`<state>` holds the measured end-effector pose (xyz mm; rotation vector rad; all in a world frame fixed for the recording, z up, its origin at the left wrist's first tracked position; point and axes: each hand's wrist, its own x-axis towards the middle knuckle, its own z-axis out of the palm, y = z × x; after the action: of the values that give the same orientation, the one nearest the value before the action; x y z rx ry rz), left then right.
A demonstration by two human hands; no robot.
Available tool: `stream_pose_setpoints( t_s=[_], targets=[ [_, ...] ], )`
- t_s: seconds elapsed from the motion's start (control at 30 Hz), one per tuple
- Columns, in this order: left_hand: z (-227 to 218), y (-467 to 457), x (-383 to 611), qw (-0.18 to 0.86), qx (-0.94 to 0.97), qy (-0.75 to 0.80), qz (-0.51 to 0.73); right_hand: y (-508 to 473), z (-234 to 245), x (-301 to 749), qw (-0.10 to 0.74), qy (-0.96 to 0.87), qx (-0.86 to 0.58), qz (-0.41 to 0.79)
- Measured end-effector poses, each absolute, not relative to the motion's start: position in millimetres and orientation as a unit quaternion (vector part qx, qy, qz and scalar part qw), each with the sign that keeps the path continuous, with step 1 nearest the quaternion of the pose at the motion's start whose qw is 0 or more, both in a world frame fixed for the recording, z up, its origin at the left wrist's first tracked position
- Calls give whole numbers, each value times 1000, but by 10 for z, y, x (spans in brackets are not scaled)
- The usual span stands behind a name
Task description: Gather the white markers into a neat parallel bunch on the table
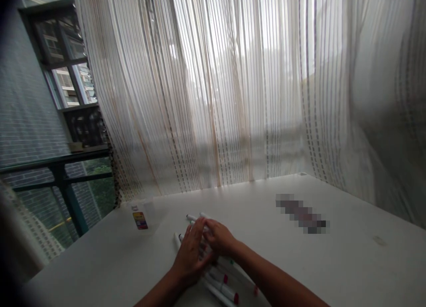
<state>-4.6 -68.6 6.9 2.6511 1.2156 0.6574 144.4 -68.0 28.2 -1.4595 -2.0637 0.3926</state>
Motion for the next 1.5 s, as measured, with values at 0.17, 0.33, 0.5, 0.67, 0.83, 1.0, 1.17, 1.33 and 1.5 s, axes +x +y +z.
stream_pose_setpoints(
  t_s=[0.17, 0.33, 0.5, 0.67, 0.83, 1.0, 1.17, 1.33, 1.5],
  targets=[
    [92, -506, 80, 72, 894, 374, 236, -1243, 303, 1497, 206, -763, -599, 128],
    [133, -314, 211, 76, 899, 404, 152, -1669, 223, 1526, 98, -800, -573, 147],
    [157, -268, 147, 84, 886, 447, 87, -1649, 278, 1709, 95, -796, -580, 143],
    [170, -350, -119, 81, 868, 486, 60, -1623, 442, 1879, 76, -792, -581, 171],
    [178, -468, -338, 83, 861, 499, 58, -1584, 457, 2106, 65, -806, -560, 179],
    [158, -581, -450, 85, 853, 510, 77, -1471, 321, 2371, 82, -804, -570, 150],
    [136, -732, -481, 68, 851, 510, 100, -1296, 236, 2404, 96, -757, -633, 127],
    [84, -860, -433, 65, 863, 486, 122, -1070, 248, 2225, 94, -731, -669, 97],
    [20, -905, -349, 61, 881, 441, 157, -922, 250, 2041, 117, -731, -668, 79]
  ],
)
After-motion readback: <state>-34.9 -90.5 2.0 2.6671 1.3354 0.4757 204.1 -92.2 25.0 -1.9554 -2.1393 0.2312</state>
